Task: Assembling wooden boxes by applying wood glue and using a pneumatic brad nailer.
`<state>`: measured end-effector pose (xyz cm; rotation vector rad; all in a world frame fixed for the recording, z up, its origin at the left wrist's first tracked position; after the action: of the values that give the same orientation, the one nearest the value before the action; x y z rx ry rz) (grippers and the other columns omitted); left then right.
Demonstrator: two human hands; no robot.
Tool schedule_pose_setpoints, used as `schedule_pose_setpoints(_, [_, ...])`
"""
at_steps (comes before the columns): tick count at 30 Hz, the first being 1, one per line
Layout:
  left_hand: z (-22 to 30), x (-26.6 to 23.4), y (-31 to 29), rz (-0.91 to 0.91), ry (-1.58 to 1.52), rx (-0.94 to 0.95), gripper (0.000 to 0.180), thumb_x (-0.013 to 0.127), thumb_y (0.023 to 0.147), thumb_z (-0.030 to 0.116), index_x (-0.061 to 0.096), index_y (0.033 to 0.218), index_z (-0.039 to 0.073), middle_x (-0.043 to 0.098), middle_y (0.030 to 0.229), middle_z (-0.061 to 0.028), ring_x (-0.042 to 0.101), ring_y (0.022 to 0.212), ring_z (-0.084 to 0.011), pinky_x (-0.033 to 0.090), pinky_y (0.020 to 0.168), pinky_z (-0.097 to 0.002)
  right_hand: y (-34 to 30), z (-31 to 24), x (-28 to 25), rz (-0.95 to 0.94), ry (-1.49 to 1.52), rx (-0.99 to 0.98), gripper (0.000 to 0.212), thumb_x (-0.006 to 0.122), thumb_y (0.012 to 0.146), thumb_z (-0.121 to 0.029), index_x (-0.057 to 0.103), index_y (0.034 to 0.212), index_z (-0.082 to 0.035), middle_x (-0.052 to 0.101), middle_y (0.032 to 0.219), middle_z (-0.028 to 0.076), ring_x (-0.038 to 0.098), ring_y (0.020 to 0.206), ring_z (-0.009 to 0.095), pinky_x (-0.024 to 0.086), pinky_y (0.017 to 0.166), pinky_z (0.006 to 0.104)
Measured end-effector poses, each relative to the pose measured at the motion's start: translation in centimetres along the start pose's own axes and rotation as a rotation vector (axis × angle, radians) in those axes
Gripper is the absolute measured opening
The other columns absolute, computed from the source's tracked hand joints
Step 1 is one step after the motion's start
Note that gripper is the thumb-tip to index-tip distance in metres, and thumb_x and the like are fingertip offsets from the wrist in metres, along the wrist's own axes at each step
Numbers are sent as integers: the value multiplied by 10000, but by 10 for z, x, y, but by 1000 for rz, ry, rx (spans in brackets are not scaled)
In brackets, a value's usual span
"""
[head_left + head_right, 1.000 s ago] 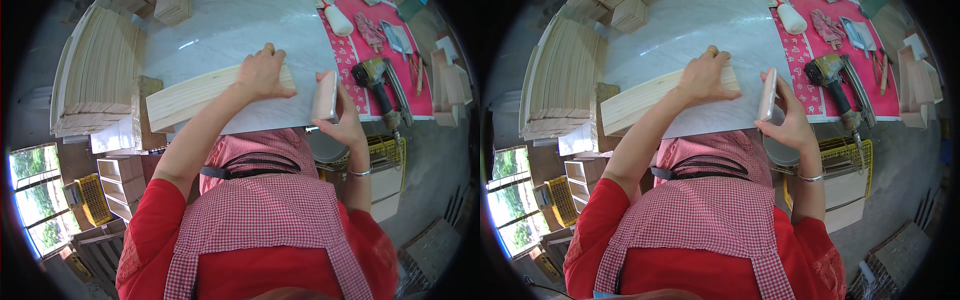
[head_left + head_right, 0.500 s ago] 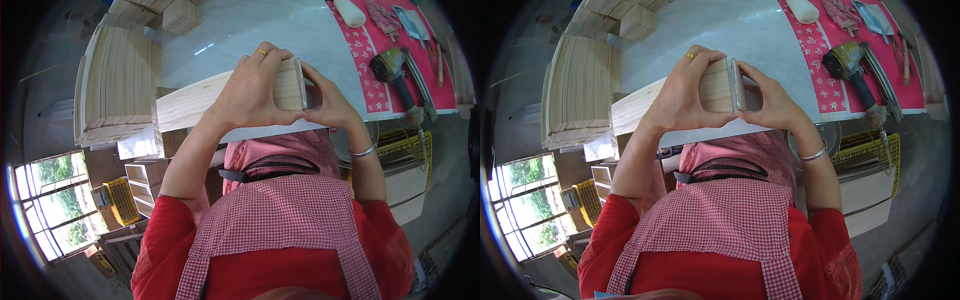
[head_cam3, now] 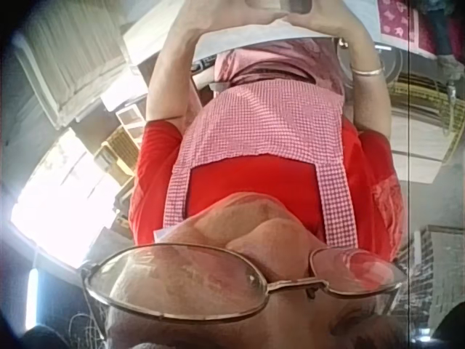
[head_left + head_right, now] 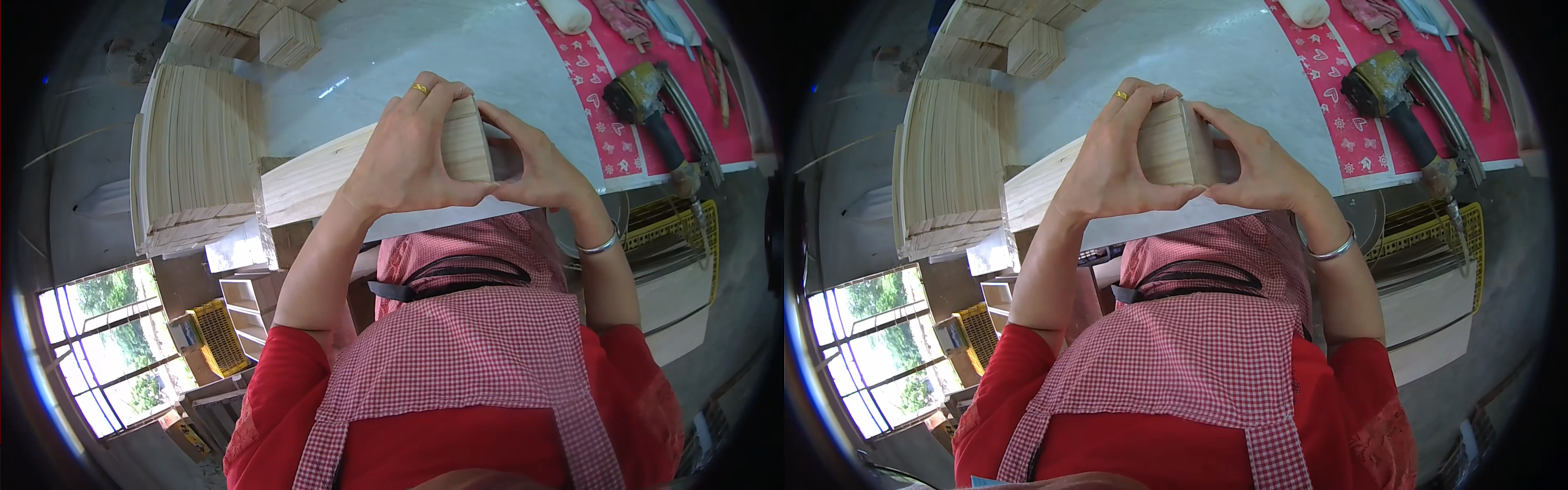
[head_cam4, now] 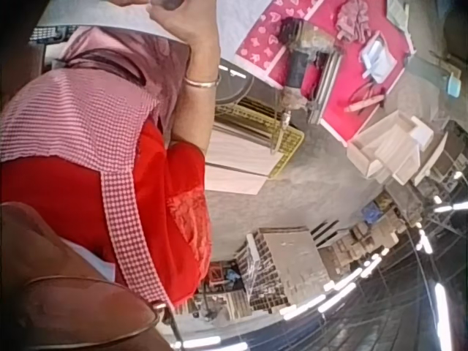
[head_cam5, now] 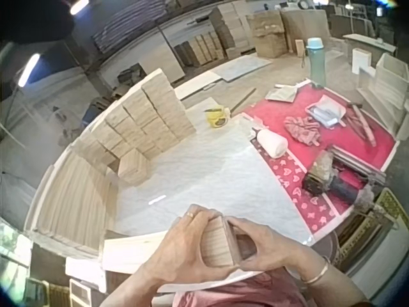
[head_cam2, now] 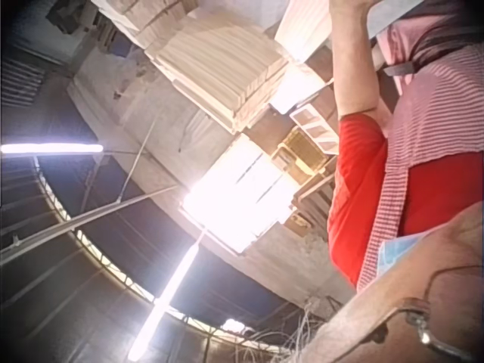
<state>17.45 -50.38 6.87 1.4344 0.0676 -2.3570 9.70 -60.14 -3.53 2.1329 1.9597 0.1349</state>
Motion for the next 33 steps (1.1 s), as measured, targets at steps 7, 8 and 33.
schedule_pose_setpoints(7, [-2,1,1,-16,22,-16,844,870,533,350,530,1222,0,557,1116,-155,594,992,-338,505,848,-424,1,1,0,0,-14,-5,971,791,635,-48,324,1486,-49,464,1432,171,510,1280,316,449,1078,427])
schedule_pose_setpoints(8, [-3,1,0,-18,22,-17,844,870,533,350,530,1222,0,557,1116,-155,594,992,-338,505,848,-424,1,0,0,-1,-15,-1,970,792,635,-48,325,1486,-48,463,1433,172,510,1280,316,450,1078,426])
schedule_pose_setpoints(33, [-5,6,1,-23,23,23,877,892,508,379,515,1210,14,552,1113,-155,597,976,-340,463,841,-434,13,17,-8,-130,209,196,1010,874,662,-372,376,1482,-56,476,1426,110,494,1267,251,425,1084,432])
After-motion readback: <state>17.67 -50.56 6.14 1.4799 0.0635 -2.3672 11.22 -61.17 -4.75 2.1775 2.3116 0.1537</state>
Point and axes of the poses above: each hand's wrist, its own y-axis towards the middle knuckle, its own x-axis out of the palm, z = x × y, the point moved 7 cm from there along y, towards the middle knuckle
